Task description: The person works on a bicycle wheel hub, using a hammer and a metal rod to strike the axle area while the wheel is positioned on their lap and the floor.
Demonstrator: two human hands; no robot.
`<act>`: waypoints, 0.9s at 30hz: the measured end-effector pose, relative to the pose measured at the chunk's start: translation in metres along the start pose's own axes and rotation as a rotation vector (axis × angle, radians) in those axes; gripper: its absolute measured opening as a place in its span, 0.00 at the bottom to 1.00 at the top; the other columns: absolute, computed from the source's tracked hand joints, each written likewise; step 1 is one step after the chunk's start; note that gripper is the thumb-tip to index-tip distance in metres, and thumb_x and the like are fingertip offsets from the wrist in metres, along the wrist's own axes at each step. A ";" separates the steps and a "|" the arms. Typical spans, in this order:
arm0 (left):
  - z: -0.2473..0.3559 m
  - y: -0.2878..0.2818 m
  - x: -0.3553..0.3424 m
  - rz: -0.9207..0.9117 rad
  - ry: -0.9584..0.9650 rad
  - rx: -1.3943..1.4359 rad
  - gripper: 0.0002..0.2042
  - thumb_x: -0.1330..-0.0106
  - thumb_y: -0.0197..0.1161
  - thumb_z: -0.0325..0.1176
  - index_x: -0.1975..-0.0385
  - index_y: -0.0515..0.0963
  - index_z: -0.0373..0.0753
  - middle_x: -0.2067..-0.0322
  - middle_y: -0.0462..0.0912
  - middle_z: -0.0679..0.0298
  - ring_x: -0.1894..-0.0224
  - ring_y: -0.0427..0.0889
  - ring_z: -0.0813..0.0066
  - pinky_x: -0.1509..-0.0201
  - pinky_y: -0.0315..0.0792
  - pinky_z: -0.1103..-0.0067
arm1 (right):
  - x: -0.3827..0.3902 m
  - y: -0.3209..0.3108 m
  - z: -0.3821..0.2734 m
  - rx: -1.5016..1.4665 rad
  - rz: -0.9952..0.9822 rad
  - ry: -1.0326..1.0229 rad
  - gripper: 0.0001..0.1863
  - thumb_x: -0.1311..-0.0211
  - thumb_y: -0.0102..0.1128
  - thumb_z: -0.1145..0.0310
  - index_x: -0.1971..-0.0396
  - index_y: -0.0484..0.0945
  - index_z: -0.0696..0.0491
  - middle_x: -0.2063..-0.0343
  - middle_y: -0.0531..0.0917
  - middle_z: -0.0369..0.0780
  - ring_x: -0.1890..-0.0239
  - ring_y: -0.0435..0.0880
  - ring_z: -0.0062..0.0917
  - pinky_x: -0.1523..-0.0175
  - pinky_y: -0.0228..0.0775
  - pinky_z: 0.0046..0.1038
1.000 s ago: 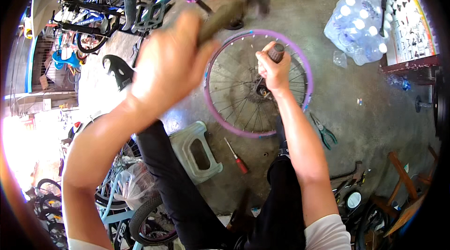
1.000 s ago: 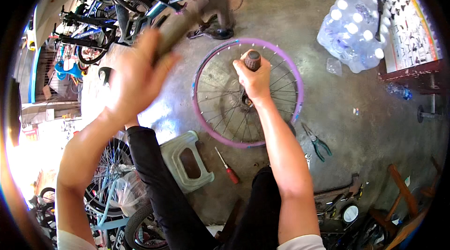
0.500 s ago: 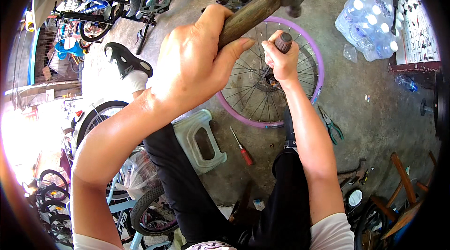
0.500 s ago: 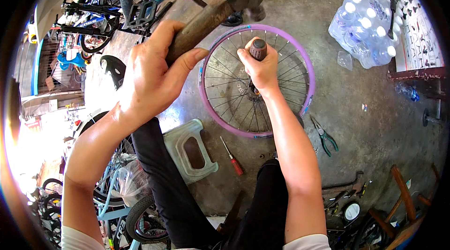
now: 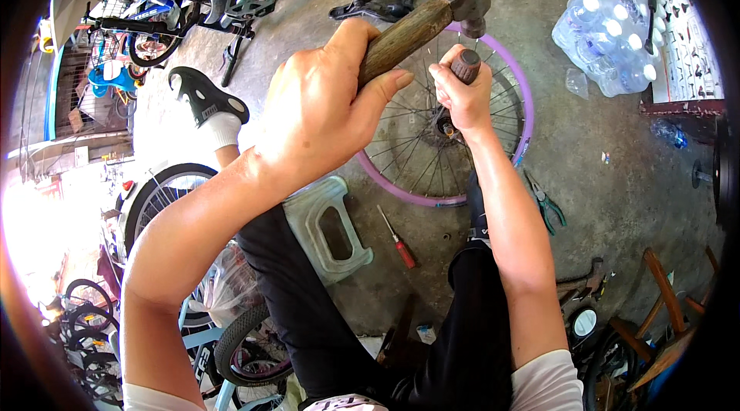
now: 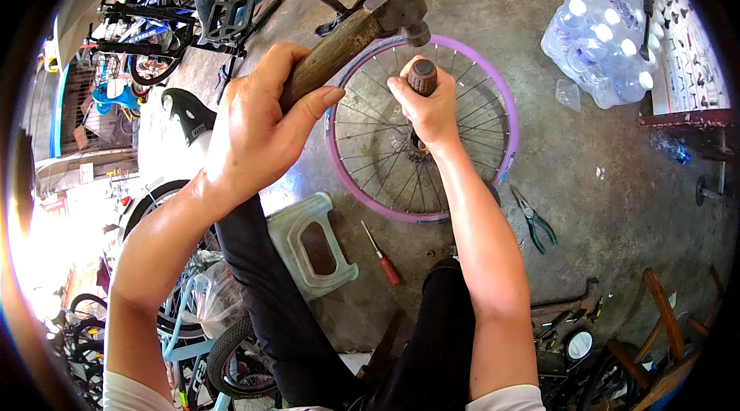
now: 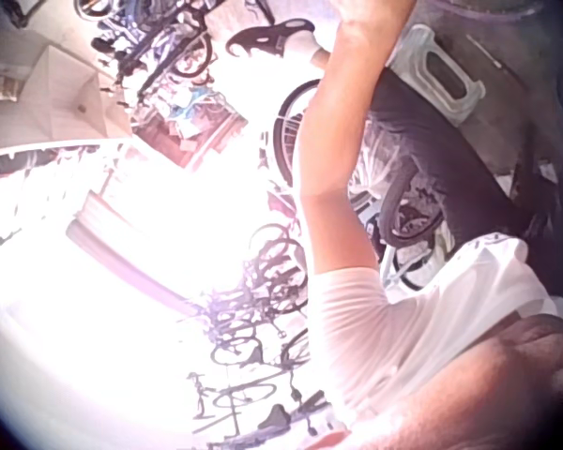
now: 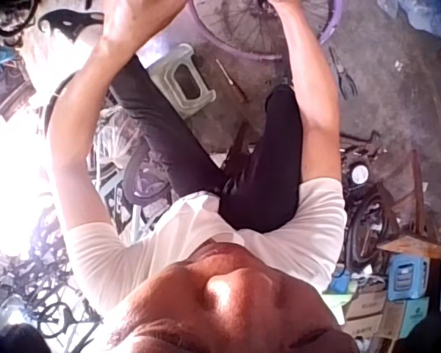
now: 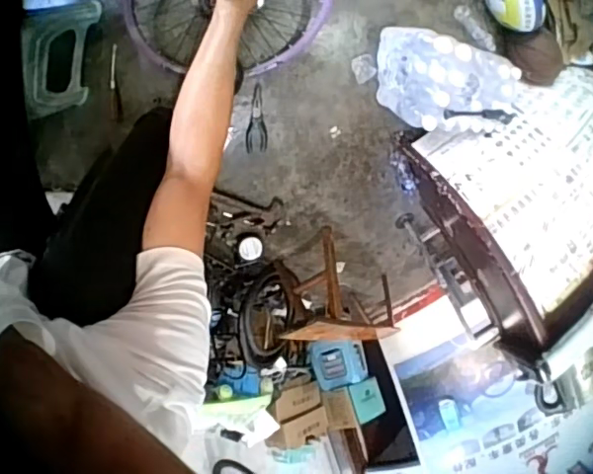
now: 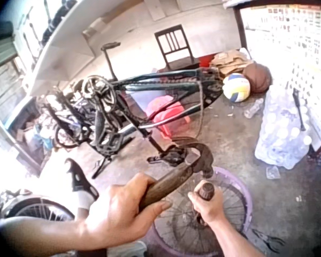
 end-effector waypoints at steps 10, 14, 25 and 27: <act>-0.005 0.015 0.008 -0.075 0.053 -0.113 0.15 0.32 0.71 0.38 0.56 0.76 0.34 0.80 0.81 0.53 0.77 0.83 0.51 0.72 0.73 0.66 | 0.007 0.013 -0.001 0.128 0.022 -0.031 0.12 0.38 0.68 0.76 0.76 0.73 0.53 0.80 0.73 0.27 0.77 0.69 0.10 0.71 0.58 0.22; 0.012 -0.017 -0.012 -0.031 0.124 -0.188 0.16 0.32 0.71 0.38 0.54 0.79 0.34 0.75 0.82 0.47 0.73 0.85 0.54 0.69 0.75 0.65 | 0.006 0.008 -0.003 0.124 0.002 -0.047 0.12 0.38 0.68 0.76 0.76 0.73 0.53 0.80 0.74 0.27 0.77 0.69 0.10 0.71 0.58 0.21; -0.033 0.017 0.028 -0.299 0.124 -0.379 0.17 0.30 0.67 0.40 0.55 0.69 0.36 0.67 0.85 0.48 0.69 0.85 0.48 0.73 0.76 0.57 | 0.002 0.005 0.009 0.106 0.061 0.025 0.11 0.39 0.69 0.75 0.76 0.74 0.53 0.82 0.74 0.28 0.80 0.69 0.12 0.75 0.58 0.21; -0.014 -0.017 0.014 -0.093 -0.044 -0.293 0.18 0.32 0.69 0.40 0.58 0.69 0.34 0.70 0.81 0.42 0.64 0.82 0.35 0.71 0.75 0.53 | -0.008 -0.004 0.010 -0.073 0.070 0.050 0.09 0.38 0.69 0.75 0.74 0.76 0.53 0.82 0.75 0.29 0.84 0.70 0.13 0.78 0.58 0.21</act>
Point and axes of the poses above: each hand's wrist, its own x-axis away from the middle knuckle, its own y-axis out of the palm, z = x × y, the point moved 7 cm from there along -x, towards the middle knuckle
